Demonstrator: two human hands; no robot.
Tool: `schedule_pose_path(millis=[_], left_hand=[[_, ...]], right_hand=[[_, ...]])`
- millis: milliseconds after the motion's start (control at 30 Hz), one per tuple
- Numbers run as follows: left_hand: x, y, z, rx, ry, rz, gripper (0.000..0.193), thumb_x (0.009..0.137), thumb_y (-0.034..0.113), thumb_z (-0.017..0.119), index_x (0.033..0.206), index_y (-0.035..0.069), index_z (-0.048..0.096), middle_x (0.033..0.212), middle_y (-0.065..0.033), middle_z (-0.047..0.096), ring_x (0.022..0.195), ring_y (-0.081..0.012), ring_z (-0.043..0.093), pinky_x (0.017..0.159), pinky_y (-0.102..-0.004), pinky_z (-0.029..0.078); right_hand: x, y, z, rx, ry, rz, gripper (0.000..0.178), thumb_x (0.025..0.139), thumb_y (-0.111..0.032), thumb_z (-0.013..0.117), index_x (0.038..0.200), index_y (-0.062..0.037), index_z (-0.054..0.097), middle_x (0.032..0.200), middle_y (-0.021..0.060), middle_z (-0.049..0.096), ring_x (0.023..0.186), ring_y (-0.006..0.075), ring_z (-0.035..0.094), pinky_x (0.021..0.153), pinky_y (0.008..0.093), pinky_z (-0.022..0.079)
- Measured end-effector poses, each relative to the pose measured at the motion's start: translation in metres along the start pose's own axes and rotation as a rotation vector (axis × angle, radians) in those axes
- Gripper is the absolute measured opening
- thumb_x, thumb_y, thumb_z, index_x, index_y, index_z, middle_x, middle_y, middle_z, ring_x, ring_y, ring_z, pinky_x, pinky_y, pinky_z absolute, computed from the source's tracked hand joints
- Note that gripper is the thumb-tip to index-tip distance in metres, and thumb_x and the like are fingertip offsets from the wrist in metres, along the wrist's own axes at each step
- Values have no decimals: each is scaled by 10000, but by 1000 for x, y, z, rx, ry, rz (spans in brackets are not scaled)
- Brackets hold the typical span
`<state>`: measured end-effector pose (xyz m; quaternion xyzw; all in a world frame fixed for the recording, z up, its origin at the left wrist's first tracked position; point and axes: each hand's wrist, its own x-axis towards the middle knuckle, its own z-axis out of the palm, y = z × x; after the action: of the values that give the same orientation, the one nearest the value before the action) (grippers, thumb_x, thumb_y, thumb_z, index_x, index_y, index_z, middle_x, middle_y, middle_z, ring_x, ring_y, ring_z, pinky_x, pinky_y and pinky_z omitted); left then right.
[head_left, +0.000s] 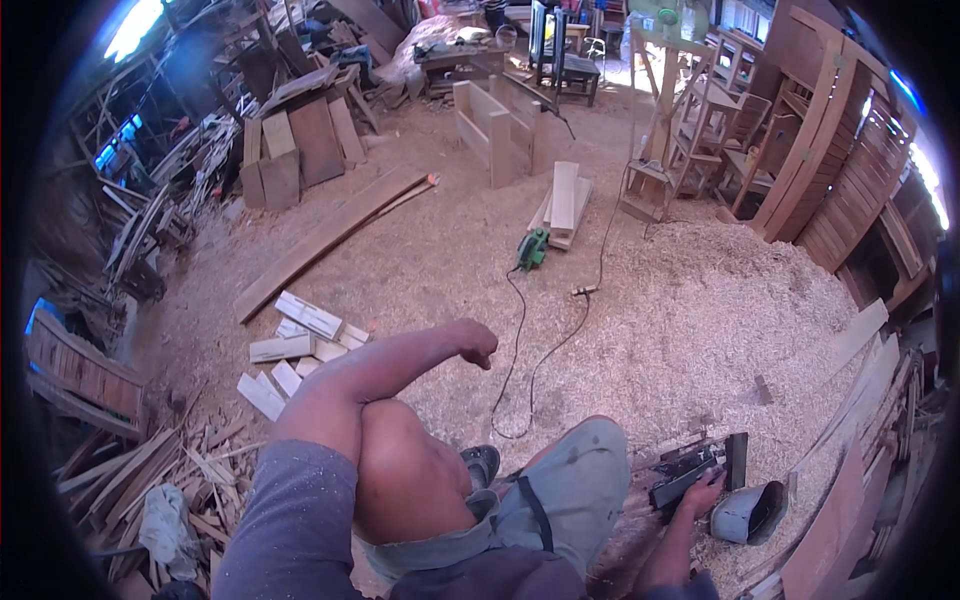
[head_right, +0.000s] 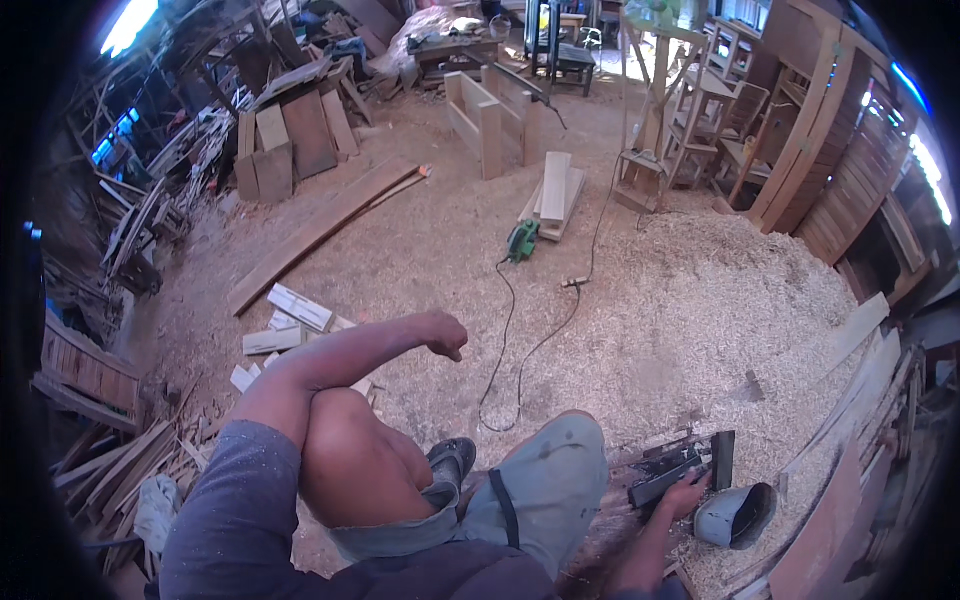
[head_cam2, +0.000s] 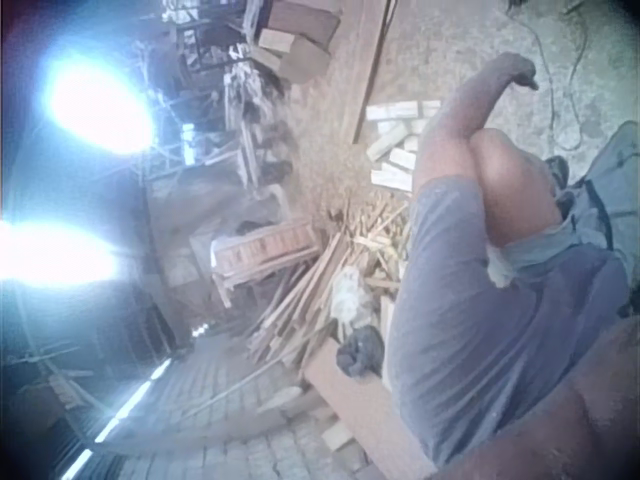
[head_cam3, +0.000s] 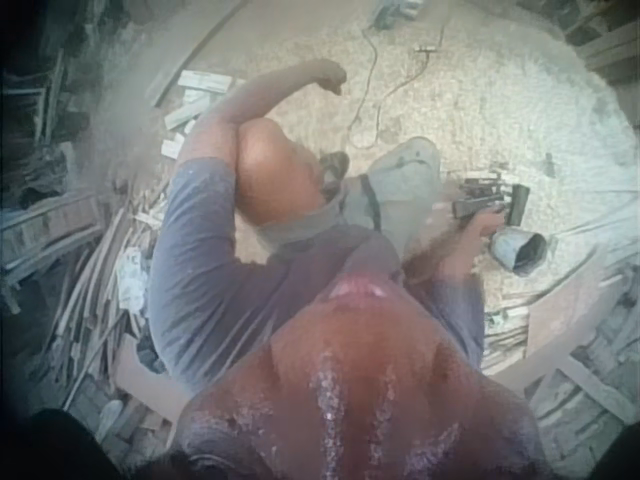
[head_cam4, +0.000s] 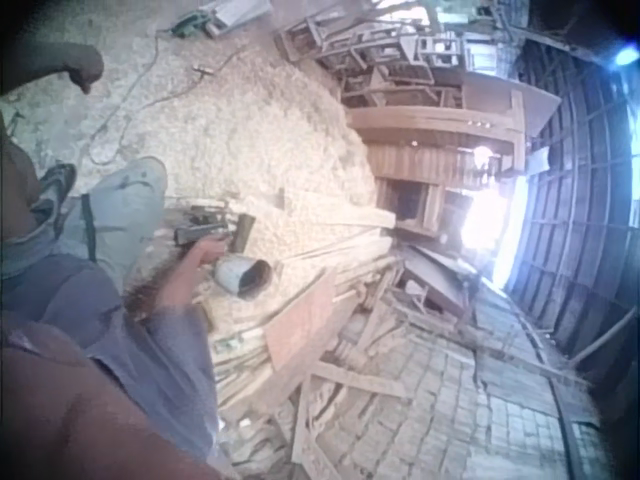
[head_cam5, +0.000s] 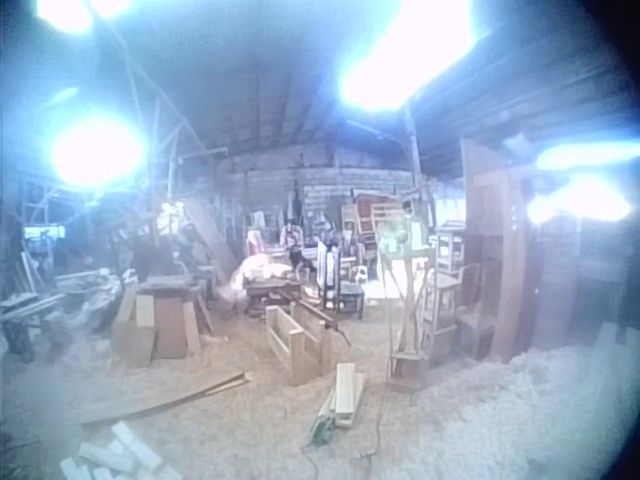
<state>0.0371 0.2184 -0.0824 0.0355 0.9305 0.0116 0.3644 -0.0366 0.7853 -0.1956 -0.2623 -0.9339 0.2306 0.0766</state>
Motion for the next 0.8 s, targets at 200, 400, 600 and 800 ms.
schedule_pose_path(millis=[200, 400, 600, 800], left_hand=[[25, -3, 16, -129, 18, 98, 439, 775, 455, 605, 882, 40, 696, 941, -191, 669, 892, -369, 630, 762, -467, 496], [6, 0, 9, -18, 7, 60, 321, 749, 306, 581, 871, 29, 688, 907, -204, 664, 865, -358, 634, 755, -470, 494], [28, -14, 14, -26, 44, 207, 238, 748, 247, 573, 777, 45, 698, 786, -168, 667, 755, -329, 645, 674, -456, 493], [17, -24, 19, 41, -67, 145, 270, 723, 323, 631, 695, 63, 697, 630, -140, 619, 643, -280, 626, 629, -444, 478]], right_hand=[[-23, 40, 34, -51, 89, -128, 508, 929, -301, 520, 1406, -169, 408, 1253, 186, 568, 1078, 403, 567, 899, 482, 442], [-13, 1, -4, 30, 3, 45, 509, 923, -280, 531, 1389, -106, 421, 1262, 194, 561, 1096, 398, 565, 912, 465, 442], [-36, 26, 16, -55, 1, -47, 500, 926, -258, 534, 1384, -95, 417, 1274, 193, 550, 1111, 402, 549, 921, 455, 439], [-17, -3, 4, 46, -22, 34, 539, 904, -299, 559, 1388, -109, 420, 1335, 171, 508, 1155, 388, 522, 938, 454, 431]])
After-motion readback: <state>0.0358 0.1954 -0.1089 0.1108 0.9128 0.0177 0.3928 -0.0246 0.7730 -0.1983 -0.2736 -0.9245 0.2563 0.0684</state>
